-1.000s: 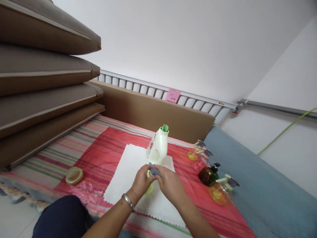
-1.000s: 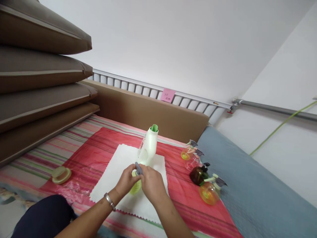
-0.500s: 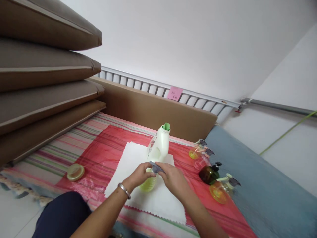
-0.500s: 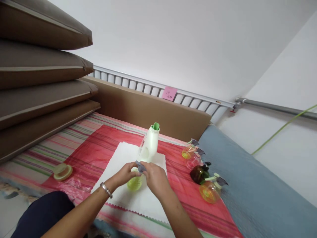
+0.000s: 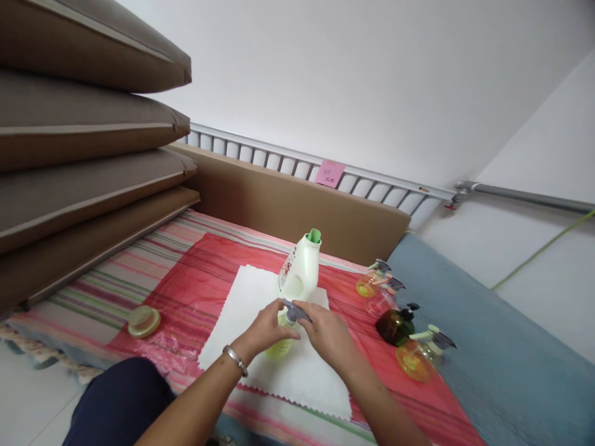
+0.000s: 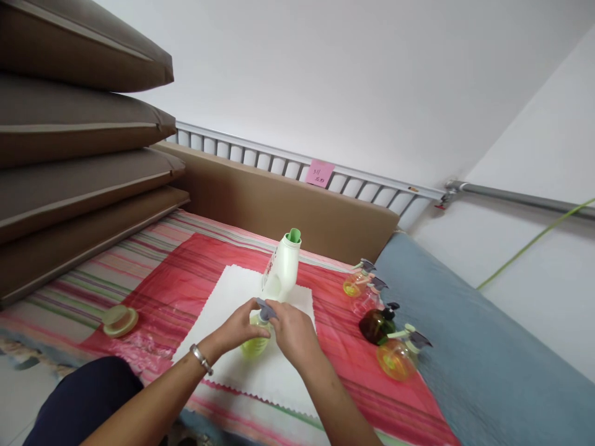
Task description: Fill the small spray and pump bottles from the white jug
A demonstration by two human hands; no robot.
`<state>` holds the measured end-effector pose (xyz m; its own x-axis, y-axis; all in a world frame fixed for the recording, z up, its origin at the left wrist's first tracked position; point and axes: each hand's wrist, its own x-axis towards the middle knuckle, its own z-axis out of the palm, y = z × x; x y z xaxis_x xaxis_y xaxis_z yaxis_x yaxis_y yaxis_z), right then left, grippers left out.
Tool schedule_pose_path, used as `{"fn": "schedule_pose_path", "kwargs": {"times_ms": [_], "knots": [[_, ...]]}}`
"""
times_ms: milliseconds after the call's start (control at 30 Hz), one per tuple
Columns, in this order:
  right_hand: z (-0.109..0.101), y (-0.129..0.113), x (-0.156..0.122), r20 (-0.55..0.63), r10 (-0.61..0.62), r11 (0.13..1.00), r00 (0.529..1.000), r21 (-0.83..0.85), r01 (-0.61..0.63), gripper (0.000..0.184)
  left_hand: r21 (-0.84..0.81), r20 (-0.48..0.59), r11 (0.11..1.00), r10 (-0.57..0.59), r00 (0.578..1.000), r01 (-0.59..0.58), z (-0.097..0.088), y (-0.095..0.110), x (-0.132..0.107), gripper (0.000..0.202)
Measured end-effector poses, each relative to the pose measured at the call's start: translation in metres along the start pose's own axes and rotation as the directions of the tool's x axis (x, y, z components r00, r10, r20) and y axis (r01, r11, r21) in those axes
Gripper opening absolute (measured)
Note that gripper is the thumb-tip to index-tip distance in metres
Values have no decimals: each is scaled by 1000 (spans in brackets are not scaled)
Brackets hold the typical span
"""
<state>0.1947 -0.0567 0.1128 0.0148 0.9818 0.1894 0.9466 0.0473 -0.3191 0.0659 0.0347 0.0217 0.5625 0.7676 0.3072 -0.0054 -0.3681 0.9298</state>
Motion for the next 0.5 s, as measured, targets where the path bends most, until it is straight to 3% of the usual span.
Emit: {"fn": "schedule_pose_path", "kwargs": {"times_ms": [100,200,267,367,433,500], "knots": [[2,0,0,13,-3,1000,1000,-14,4,37,6,-58,1000,-10,998,11,1,2,1,39],[2,-1,0,16,-5,1000,1000,-21,5,37,-40,63,999,16,998,-14,-3,4,5,29],[2,-1,0,12,-1,1000,1000,-15,1,38,-57,117,998,29,993,-23,-5,5,6,38],[1,-2,-1,19,10,1000,1000,-19,-10,38,-44,54,999,5,999,-3,-2,4,4,55],[1,-3,-1,28,12,1000,1000,-27,-11,38,-39,2,999,-20,1000,20,1,3,4,48],[1,-3,-1,32,5,1000,999,-27,-4,38,-54,38,998,-24,999,26,0,2,5,33]]}}
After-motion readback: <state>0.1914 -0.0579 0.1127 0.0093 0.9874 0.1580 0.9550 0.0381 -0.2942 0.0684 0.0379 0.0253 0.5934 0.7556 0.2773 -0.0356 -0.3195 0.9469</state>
